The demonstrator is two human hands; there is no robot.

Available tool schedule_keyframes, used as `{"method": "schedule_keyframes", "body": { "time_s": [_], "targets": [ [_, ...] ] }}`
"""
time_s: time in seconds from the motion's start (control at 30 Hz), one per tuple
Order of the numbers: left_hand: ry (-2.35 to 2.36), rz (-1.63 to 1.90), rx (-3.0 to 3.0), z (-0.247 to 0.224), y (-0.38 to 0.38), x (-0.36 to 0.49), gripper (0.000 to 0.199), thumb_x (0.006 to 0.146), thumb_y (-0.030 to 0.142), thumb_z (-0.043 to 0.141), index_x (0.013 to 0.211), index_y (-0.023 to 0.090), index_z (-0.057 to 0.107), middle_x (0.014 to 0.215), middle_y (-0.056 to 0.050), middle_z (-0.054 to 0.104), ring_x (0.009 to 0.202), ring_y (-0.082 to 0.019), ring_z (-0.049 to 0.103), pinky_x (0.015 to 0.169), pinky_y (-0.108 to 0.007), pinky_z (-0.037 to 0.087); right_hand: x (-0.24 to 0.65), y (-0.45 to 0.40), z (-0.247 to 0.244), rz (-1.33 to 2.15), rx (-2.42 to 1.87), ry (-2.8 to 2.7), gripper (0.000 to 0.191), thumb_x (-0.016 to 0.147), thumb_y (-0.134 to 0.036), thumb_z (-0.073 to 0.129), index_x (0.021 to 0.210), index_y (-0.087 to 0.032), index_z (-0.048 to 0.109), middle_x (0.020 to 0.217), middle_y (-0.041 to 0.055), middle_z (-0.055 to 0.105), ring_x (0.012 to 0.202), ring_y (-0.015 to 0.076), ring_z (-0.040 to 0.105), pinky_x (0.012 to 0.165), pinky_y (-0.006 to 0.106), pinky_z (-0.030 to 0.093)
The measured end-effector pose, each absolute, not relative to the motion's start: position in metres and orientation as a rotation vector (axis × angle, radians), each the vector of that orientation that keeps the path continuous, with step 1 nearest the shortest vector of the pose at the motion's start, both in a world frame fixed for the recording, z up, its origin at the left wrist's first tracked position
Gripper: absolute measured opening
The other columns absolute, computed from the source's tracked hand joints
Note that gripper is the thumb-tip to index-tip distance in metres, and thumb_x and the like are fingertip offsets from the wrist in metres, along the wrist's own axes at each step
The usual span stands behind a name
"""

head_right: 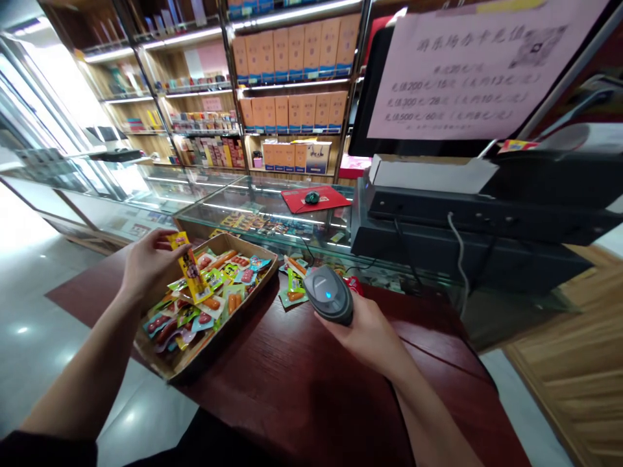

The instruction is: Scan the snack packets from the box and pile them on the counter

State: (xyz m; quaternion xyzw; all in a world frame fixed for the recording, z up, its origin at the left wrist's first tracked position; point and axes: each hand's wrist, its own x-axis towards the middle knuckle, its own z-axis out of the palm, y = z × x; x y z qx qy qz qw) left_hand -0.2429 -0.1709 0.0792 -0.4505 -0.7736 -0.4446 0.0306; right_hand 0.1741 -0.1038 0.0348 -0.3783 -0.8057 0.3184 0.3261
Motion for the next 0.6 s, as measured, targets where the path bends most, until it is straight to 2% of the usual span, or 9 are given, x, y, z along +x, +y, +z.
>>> {"method": "schedule_keyframes", "body": {
  "time_s": [0.1, 0.17, 0.23, 0.4, 0.6],
  "targets": [
    [-2.117, -1.068, -1.439, 0.082, -0.156, -0.224, 0.041, 0.077, 0.043, 0.069, 0.112, 0.021, 0.066, 0.105, -0.008, 0.065, 0.099, -0.027, 0.06, 0.092, -0.04, 0.045, 0.18, -0.101, 0.037, 0.818, -1.002, -2.084, 0.037, 0.079, -0.038, 0.071, 0.112, -0.019, 0.067, 0.109, 0.0086, 0.074, 0.098, 0.0295, 0.07, 0.087, 0.041, 0.056],
    [-2.029, -1.004, -1.539, 0.081, -0.143, -0.204, 0.035, 0.081, 0.041, 0.065, 0.11, 0.022, 0.067, 0.107, -0.009, 0.064, 0.106, -0.029, 0.056, 0.096, -0.042, 0.043, 0.186, -0.099, 0.039, 0.801, -1.043, -2.061, 0.036, 0.079, -0.039, 0.071, 0.109, -0.019, 0.068, 0.107, 0.0085, 0.075, 0.096, 0.0297, 0.07, 0.084, 0.04, 0.057],
    [-1.98, -0.996, -1.744, 0.077, -0.128, -0.178, 0.031, 0.082, 0.04, 0.065, 0.108, 0.022, 0.067, 0.106, -0.008, 0.064, 0.107, -0.028, 0.056, 0.097, -0.041, 0.043, 0.192, -0.097, 0.041, 0.782, -1.084, -2.04, 0.035, 0.079, -0.04, 0.072, 0.107, -0.02, 0.068, 0.105, 0.008, 0.075, 0.095, 0.0298, 0.07, 0.082, 0.039, 0.057],
    [-1.857, -0.854, -2.296, 0.049, -0.09, -0.101, 0.027, 0.084, 0.038, 0.065, 0.106, 0.022, 0.067, 0.106, -0.007, 0.064, 0.104, -0.025, 0.057, 0.094, -0.035, 0.045, 0.203, -0.096, 0.049, 0.787, -1.095, -1.975, 0.035, 0.08, -0.041, 0.072, 0.108, -0.021, 0.068, 0.109, 0.0077, 0.074, 0.097, 0.0295, 0.07, 0.088, 0.039, 0.056],
    [-1.698, -0.614, -2.67, 0.01, -0.049, -0.027, 0.027, 0.083, 0.036, 0.066, 0.104, 0.019, 0.068, 0.101, -0.01, 0.065, 0.102, -0.026, 0.059, 0.09, -0.035, 0.047, 0.213, -0.098, 0.058, 0.789, -1.119, -1.93, 0.033, 0.08, -0.039, 0.072, 0.107, -0.021, 0.069, 0.107, 0.0066, 0.075, 0.096, 0.0286, 0.071, 0.086, 0.038, 0.056]
  ]
}}
